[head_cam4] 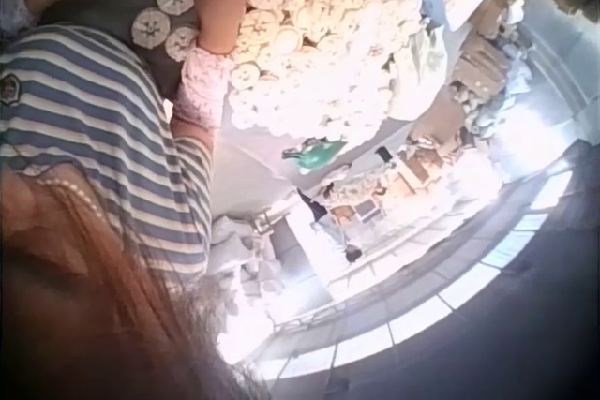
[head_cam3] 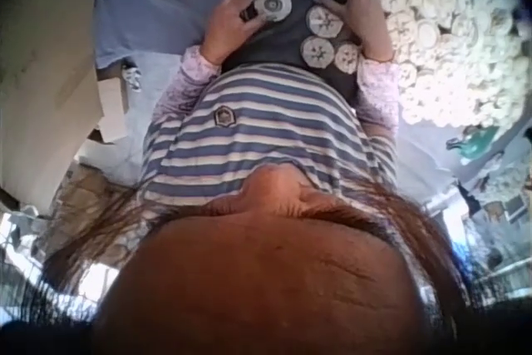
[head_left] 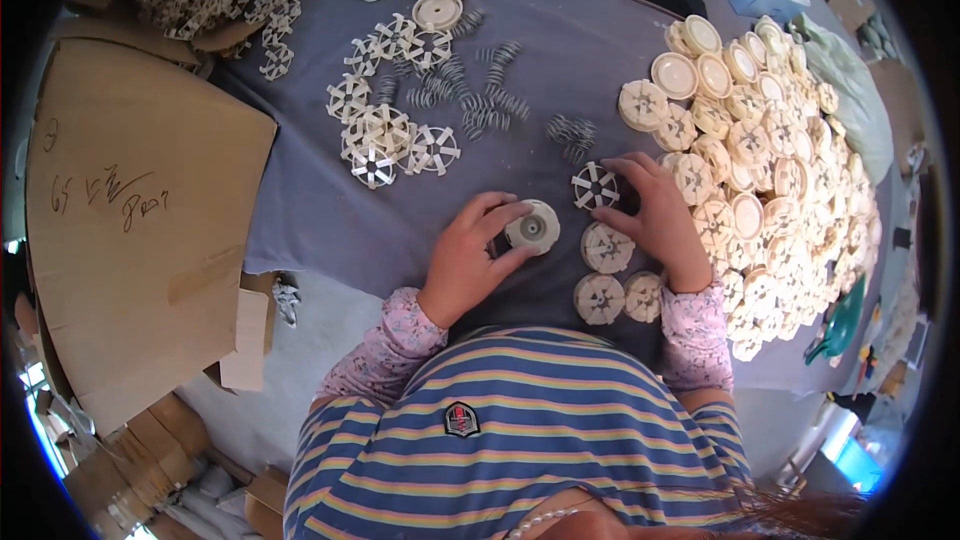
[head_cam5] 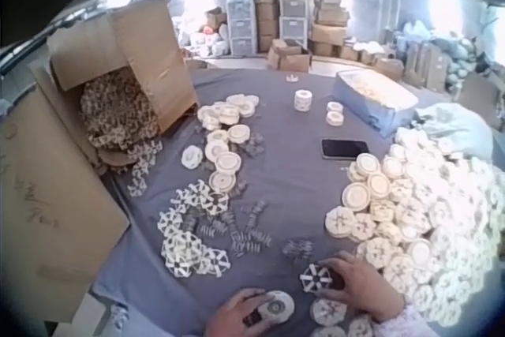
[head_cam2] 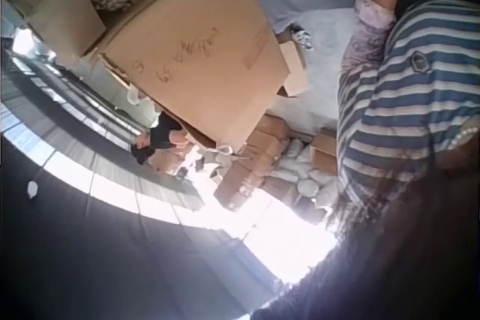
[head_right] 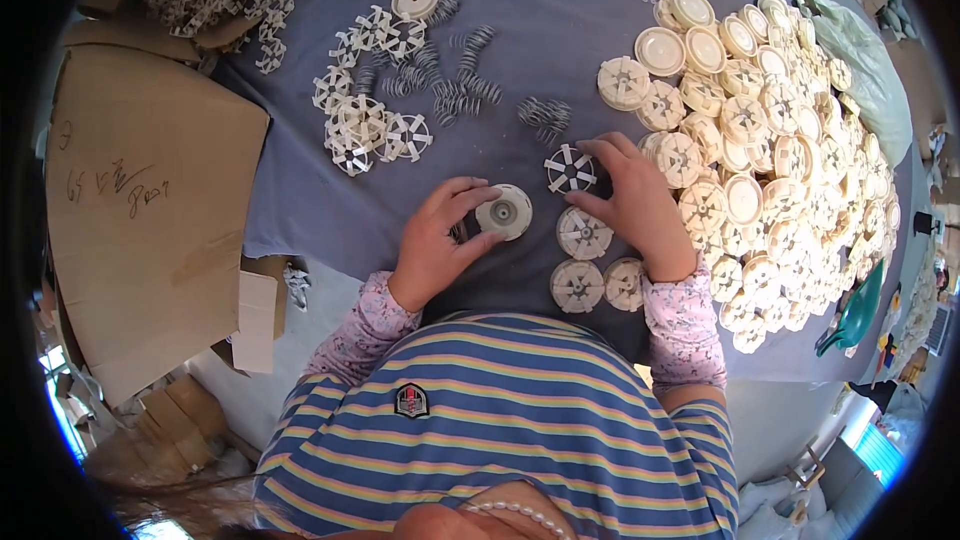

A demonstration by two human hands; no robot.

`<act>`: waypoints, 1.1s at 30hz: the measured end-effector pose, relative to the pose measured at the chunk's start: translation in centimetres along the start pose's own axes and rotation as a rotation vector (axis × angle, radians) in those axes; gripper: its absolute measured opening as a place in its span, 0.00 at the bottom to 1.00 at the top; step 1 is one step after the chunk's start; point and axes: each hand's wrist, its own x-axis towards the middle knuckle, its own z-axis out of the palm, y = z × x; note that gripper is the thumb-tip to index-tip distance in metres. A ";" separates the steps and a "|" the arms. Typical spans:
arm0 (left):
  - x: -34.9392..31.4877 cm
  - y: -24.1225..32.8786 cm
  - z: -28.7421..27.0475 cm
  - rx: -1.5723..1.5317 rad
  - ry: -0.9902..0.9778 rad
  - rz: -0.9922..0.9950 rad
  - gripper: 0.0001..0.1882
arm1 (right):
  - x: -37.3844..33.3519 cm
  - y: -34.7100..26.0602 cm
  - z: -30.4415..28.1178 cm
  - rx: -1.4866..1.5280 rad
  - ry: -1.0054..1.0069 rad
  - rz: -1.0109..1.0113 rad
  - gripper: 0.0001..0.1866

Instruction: The person assembles small plastic mechanical components by hand, inserting internal gears and springs into circular plastic bases to create assembled parts.

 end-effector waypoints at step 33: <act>5.9 -2.5 -7.7 0.280 0.385 -0.049 0.14 | -0.9 -3.7 -4.0 -0.201 0.103 -0.154 0.25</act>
